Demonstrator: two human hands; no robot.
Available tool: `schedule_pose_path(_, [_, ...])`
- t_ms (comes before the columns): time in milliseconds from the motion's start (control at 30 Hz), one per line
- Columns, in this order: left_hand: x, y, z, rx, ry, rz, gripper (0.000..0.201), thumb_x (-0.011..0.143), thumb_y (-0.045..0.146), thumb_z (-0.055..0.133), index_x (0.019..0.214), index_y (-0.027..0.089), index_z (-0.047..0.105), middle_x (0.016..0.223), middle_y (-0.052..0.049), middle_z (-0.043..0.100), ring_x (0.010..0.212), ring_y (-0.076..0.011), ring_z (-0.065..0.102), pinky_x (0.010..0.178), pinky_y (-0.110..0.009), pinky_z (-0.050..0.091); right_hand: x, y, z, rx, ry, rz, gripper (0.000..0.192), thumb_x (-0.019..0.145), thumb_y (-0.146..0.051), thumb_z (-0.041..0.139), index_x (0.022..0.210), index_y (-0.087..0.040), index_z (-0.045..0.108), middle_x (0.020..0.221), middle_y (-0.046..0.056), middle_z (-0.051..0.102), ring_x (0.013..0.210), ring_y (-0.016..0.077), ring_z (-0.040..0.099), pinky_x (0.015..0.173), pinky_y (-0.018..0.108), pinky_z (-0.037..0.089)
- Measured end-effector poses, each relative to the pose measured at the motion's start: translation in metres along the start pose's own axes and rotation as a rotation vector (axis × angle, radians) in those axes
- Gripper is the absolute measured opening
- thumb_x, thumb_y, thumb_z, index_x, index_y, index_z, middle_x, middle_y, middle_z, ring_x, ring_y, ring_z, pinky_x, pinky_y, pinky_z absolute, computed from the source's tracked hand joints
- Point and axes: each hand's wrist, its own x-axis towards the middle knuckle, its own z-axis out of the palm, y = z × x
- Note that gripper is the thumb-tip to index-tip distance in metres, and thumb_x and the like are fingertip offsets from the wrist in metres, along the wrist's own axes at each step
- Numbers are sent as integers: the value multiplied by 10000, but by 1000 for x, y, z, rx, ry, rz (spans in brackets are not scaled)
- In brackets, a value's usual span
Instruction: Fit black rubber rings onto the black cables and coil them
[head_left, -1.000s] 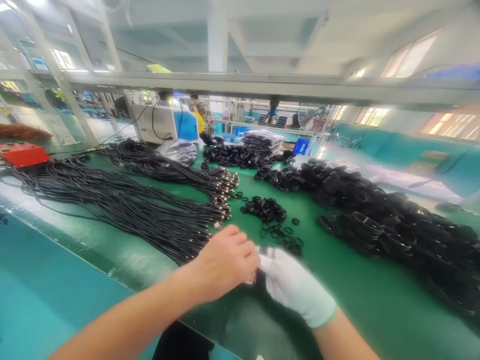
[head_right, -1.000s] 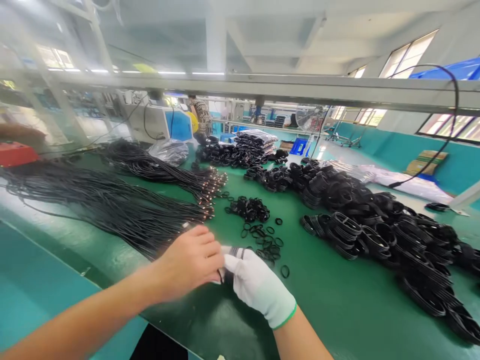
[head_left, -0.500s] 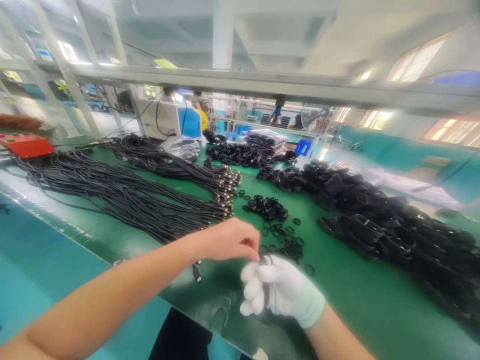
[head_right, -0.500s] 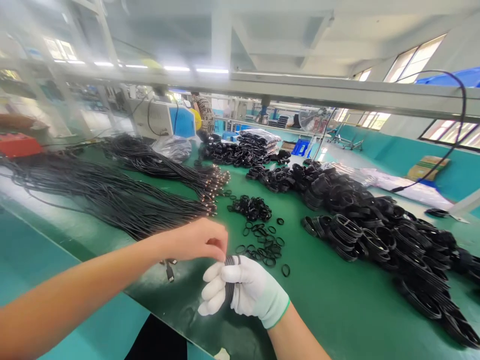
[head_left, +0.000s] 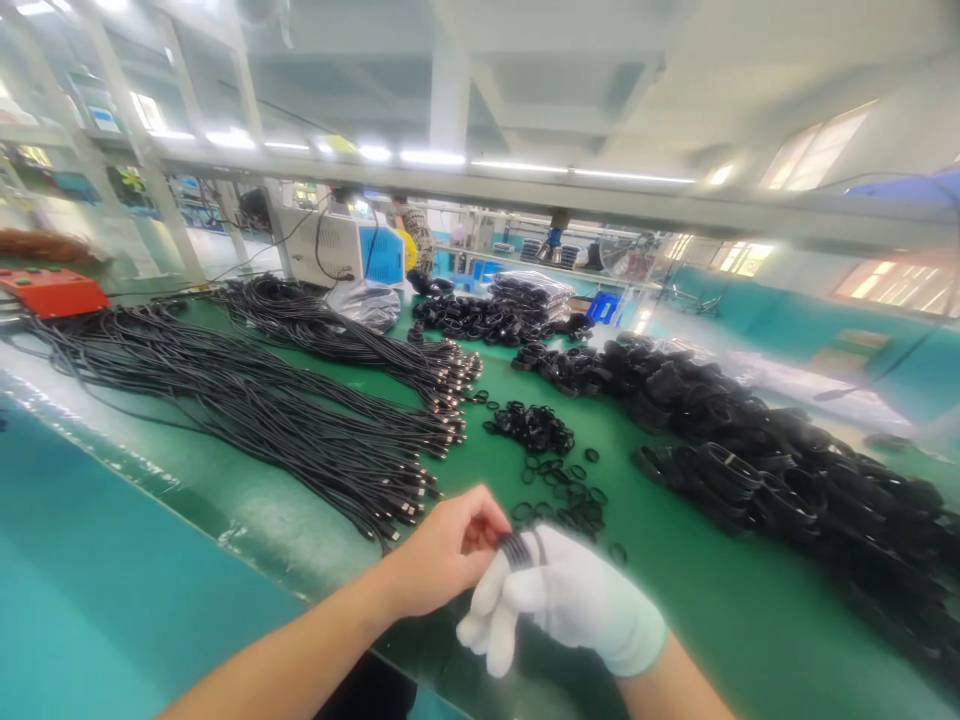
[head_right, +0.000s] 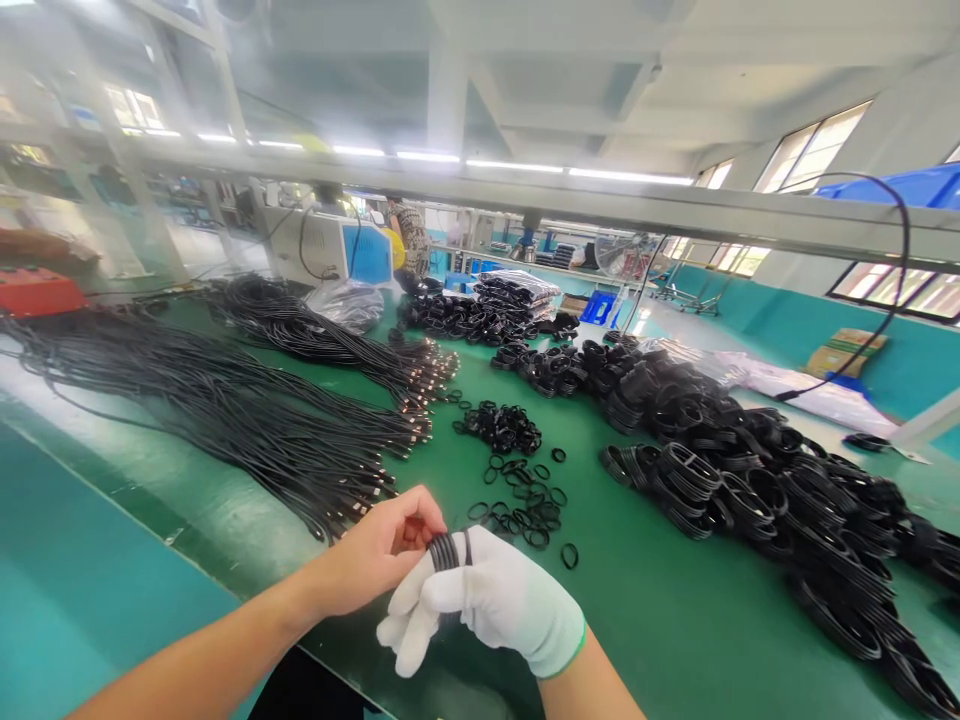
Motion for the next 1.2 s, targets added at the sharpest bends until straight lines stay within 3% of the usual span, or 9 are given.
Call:
schedule_pose_path(167, [-8, -6, 14, 172, 140, 235, 99, 781, 82, 550, 829, 169, 553, 830, 2, 557, 701, -96, 518, 633, -206, 431, -5, -14, 9, -122, -82, 59, 244, 792, -207, 526, 824, -50, 709, 700, 108, 707, 672, 183, 657, 755, 316, 487])
schedule_pose_path(333, [-16, -7, 29, 320, 286, 549, 228, 825, 29, 443, 930, 195, 557, 869, -15, 576, 814, -113, 555, 733, -216, 446, -12, -19, 15, -214, -34, 100, 237, 762, -228, 553, 733, -63, 720, 677, 84, 684, 628, 151, 625, 657, 241, 474])
schedule_pose_path(400, [-17, 1, 29, 345, 259, 520, 241, 835, 34, 428, 978, 192, 542, 899, -27, 575, 819, -112, 560, 736, -206, 456, -14, -20, 14, -222, -40, 130, 265, 767, -272, 560, 690, -72, 716, 632, 68, 664, 592, 143, 602, 643, 243, 475])
schedule_pose_path(567, [-13, 23, 20, 476, -50, 447, 327, 856, 62, 403, 1130, 176, 541, 983, -69, 586, 871, -133, 573, 778, -215, 478, -19, -21, 12, -242, -23, 167, 245, 698, -331, 676, 711, -91, 725, 598, 43, 638, 547, 123, 551, 564, 219, 457])
schedule_pose_path(767, [-2, 18, 18, 537, 26, 687, 235, 851, 99, 421, 1013, 138, 587, 884, -88, 633, 807, -149, 588, 717, -223, 490, -19, -25, 27, -349, 29, 90, 361, 790, -406, 579, 829, -80, 729, 652, 77, 667, 645, 166, 599, 689, 290, 489])
schedule_pose_path(867, [-1, 21, 15, 534, 15, 734, 211, 853, 108, 419, 967, 137, 595, 856, -89, 644, 798, -153, 589, 711, -227, 493, -25, -31, 32, -482, 188, 44, 425, 830, -484, 520, 850, -106, 715, 765, 90, 687, 736, 194, 613, 766, 332, 488])
schedule_pose_path(1067, [-6, 33, 0, 531, 26, 557, 272, 863, 99, 387, 1026, 159, 597, 942, -87, 630, 884, -162, 581, 797, -244, 478, -41, -40, 5, -475, 481, -17, 593, 843, -639, 373, 959, -140, 671, 831, 125, 674, 723, 244, 619, 645, 366, 513])
schedule_pose_path(1133, [-4, 35, -3, 552, 28, 516, 280, 864, 105, 389, 1034, 168, 602, 948, -78, 621, 866, -158, 581, 792, -246, 475, -41, -40, 0, -494, 579, -30, 606, 802, -651, 450, 1149, -177, 599, 1037, 144, 647, 912, 295, 609, 778, 426, 502])
schedule_pose_path(1200, [-2, 36, -4, 567, 10, 486, 298, 862, 97, 382, 1049, 175, 602, 958, -70, 616, 853, -154, 576, 781, -244, 471, -37, -37, 2, -644, 587, 16, 637, 774, -551, 592, 1316, -244, 461, 1300, 114, 509, 1176, 316, 466, 990, 464, 370])
